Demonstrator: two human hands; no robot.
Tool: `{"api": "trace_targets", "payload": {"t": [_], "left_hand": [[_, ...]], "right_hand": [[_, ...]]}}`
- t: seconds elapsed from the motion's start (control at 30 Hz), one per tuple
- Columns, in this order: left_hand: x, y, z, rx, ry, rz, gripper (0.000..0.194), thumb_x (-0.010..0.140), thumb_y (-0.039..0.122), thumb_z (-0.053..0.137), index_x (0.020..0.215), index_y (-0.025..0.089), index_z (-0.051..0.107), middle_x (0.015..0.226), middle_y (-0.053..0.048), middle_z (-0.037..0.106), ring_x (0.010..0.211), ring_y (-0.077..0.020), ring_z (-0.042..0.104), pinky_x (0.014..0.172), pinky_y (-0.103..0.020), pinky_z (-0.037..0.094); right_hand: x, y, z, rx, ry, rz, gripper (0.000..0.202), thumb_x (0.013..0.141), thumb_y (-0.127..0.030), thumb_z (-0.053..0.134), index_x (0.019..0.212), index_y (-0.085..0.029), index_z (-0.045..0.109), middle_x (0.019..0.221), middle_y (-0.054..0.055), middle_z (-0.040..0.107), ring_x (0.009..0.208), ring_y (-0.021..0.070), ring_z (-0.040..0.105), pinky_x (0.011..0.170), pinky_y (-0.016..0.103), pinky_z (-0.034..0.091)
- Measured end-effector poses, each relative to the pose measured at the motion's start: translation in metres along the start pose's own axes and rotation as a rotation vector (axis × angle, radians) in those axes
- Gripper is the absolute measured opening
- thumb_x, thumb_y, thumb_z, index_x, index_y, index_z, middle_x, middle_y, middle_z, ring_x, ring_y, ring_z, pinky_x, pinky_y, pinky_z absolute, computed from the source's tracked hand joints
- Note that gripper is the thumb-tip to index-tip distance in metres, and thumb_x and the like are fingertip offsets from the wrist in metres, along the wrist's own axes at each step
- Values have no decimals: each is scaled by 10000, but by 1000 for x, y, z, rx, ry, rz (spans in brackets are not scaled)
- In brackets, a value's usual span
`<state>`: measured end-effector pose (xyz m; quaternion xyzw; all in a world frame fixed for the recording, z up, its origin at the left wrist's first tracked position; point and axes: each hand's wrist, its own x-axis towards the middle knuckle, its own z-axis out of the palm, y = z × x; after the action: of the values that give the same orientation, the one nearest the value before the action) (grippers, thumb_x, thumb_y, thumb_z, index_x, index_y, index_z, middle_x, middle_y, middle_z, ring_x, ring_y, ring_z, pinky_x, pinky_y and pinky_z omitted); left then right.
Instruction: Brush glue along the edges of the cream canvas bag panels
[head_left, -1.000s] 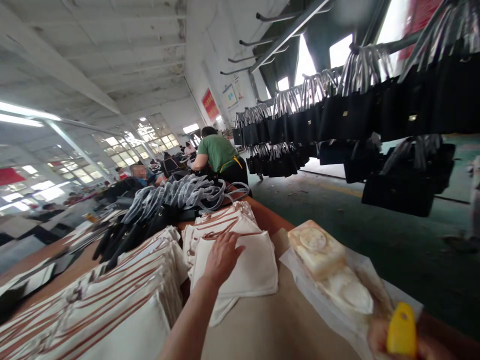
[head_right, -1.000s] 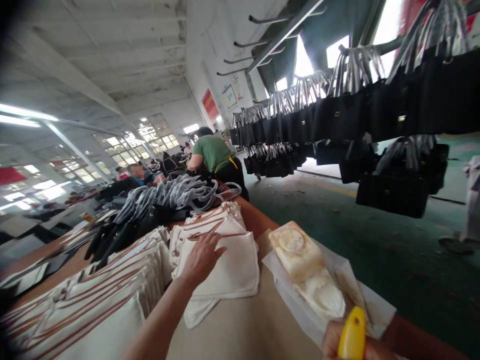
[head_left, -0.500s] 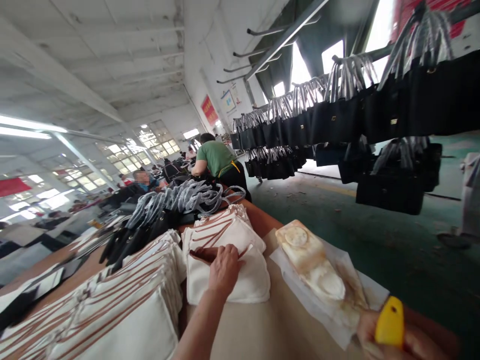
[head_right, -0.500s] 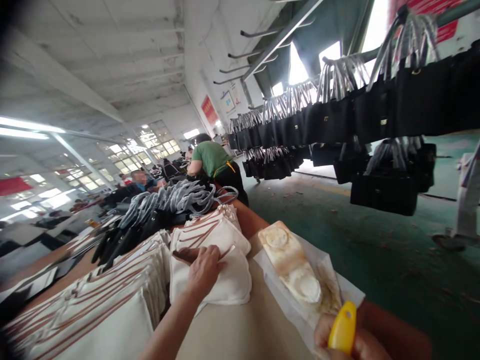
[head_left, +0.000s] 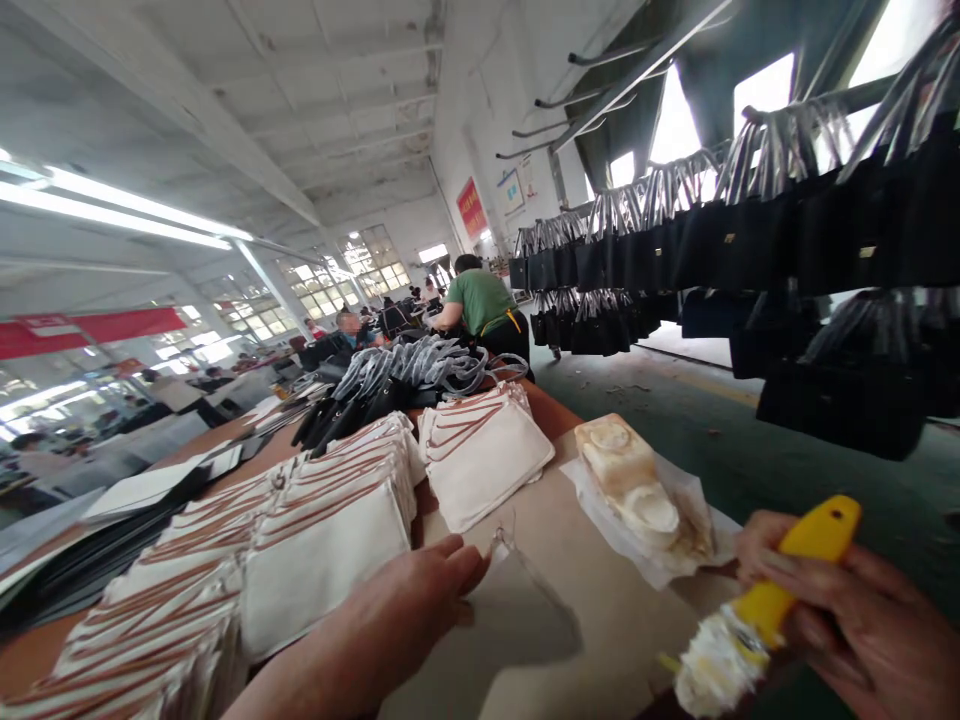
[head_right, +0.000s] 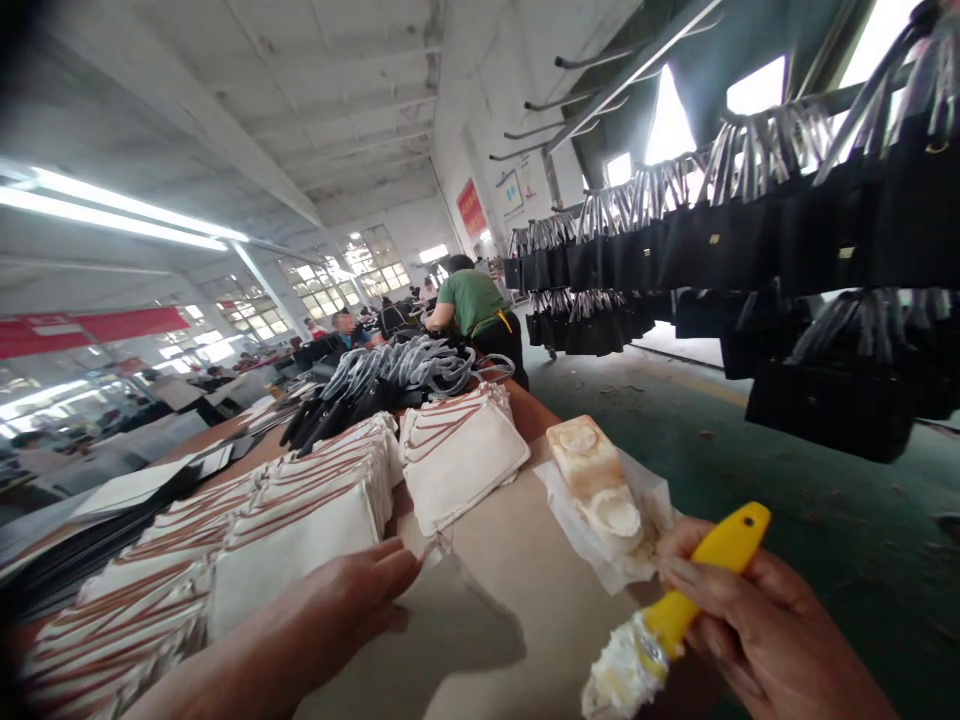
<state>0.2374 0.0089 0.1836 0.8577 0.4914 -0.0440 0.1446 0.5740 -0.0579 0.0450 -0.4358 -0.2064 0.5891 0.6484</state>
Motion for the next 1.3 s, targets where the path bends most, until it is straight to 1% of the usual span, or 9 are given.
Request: {"api": "trace_targets", "payload": {"t": [0.13,0.23,0.33,0.43,0.57,0.87,1.03,1.17,1.3], "left_hand": [[4,-11,52,-351,-168,-90,382,668,141,654,1013,305,644,1012,25,727,940,-215,661,796,-247,460],[20,-28,105,-434,-145,-189,484,576,89,642,1028,260,610,990,-7,731,934,-231,659,795,-264,462],[34,-42,142,-495,-101,-217,447,606,107,615,1030,239,571,922,4,713,847,-199,647,727,-250,452],[41,-48,162,-586,-57,-213,295,752,270,610,1043,230,583,855,21,683,781,-168,618,691,-234,434],[44,-47,178,-706,33,-259,374,898,490,445,949,181,648,789,-6,642,762,-167,578,674,-245,417],[33,-28,194,-1121,168,-356,451,743,559,668,939,155,712,754,-17,659,678,-149,549,582,-223,395],[29,-20,190,-1276,160,-443,493,634,589,757,896,172,738,716,-9,673,633,-142,553,573,-221,405],[28,-21,190,-1423,145,-484,505,585,579,808,874,170,740,697,-5,677,610,-128,557,564,-210,402],[28,-20,192,-1455,133,-488,486,580,559,826,866,174,747,719,-7,689,639,-130,567,587,-205,403]], "right_hand": [[-3,3,13,-30,-35,-29,327,698,-446,809,768,-186,622,424,-78,346,386,60,231,371,175,193],[0,14,17,-68,-48,-59,314,743,-435,779,827,-172,630,417,-88,346,387,54,231,385,176,198],[7,27,19,-81,-84,-78,269,805,-398,735,823,-166,601,443,-87,360,406,60,249,402,188,202],[19,39,28,-106,-108,-91,252,832,-381,710,823,-172,570,460,-95,348,427,68,237,414,196,179],[42,55,50,-179,-173,-164,274,831,-408,698,797,-189,535,474,-97,339,444,89,252,432,219,193],[66,74,90,-388,-307,-290,203,861,-337,622,738,-194,546,505,-78,372,476,117,323,474,246,274],[63,80,96,-576,-403,-378,205,893,-318,563,731,-192,548,571,-51,413,534,137,399,524,257,336],[67,74,95,-631,-365,-492,212,906,-319,554,737,-192,551,600,-35,447,565,149,430,548,267,354],[62,66,92,-574,-383,-454,203,927,-303,525,750,-203,531,591,-51,395,538,139,389,525,263,332]]}}
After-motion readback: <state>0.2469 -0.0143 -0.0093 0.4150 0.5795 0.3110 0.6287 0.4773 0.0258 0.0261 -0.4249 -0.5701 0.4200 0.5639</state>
